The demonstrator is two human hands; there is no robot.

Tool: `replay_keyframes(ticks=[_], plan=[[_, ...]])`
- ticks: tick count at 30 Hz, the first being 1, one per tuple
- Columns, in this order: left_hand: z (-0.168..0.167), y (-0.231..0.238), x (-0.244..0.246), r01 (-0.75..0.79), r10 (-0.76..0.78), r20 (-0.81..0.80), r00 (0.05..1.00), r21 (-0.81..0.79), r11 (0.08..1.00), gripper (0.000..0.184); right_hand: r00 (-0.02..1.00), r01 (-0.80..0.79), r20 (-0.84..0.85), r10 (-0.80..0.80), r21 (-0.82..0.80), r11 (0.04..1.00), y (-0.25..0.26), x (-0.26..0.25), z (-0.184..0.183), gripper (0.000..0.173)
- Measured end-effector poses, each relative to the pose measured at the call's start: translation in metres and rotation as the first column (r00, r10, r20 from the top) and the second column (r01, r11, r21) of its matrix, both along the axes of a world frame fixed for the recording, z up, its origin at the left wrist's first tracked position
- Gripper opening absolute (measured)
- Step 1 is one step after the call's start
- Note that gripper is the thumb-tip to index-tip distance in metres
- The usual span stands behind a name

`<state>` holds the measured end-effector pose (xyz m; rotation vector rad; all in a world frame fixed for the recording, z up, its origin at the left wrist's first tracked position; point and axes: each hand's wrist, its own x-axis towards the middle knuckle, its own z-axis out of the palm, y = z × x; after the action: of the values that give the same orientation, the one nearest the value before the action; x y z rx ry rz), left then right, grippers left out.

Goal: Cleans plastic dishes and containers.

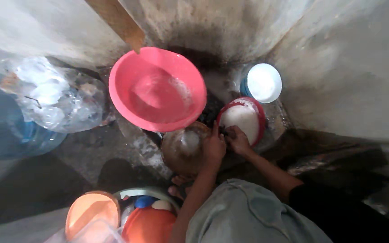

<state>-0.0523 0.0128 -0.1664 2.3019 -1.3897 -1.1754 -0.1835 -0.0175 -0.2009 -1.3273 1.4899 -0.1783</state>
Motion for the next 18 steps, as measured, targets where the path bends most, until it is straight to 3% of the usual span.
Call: replay_keyframes(ticks=[4, 6, 8, 10, 12, 14, 18], plan=[[-0.003, -0.005, -0.003, 0.048, -0.047, 0.03, 0.998, -0.017, 0.999, 0.058, 0.971, 0.142, 0.217, -0.098, -0.196, 0.97, -0.026, 0.02, -0.007, 0.032], [-0.005, -0.006, -0.002, 0.065, -0.065, 0.042, 0.997, -0.015, 0.998, 0.056, 0.942, 0.316, 0.21, -0.261, -0.295, 0.902, -0.056, 0.029, -0.02, 0.034], [-0.003, -0.008, -0.001, 0.076, -0.076, 0.049, 0.996, 0.013, 0.997, 0.055, 0.843, 0.538, 0.204, -0.497, -0.319, 0.781, -0.082, 0.034, -0.035, 0.039], [0.0, -0.011, 0.0, 0.073, -0.075, 0.028, 0.997, 0.06, 0.996, 0.056, 0.797, 0.604, 0.225, -0.56, -0.324, 0.728, -0.088, 0.039, -0.042, 0.041], [-0.003, -0.011, -0.002, 0.045, -0.046, 0.02, 0.999, 0.05, 0.998, 0.052, 0.894, 0.445, 0.206, -0.398, -0.309, 0.84, -0.07, 0.04, -0.037, 0.042], [-0.002, -0.012, -0.003, 0.018, -0.017, -0.009, 1.0, 0.059, 0.998, 0.054, 0.98, 0.167, 0.141, -0.139, -0.216, 0.962, -0.045, 0.032, -0.024, 0.042], [0.004, -0.012, -0.004, 0.019, -0.019, -0.006, 1.0, 0.089, 0.996, 0.076, 0.966, -0.239, -0.095, 0.239, 0.008, 0.971, -0.015, 0.004, -0.008, 0.033]])
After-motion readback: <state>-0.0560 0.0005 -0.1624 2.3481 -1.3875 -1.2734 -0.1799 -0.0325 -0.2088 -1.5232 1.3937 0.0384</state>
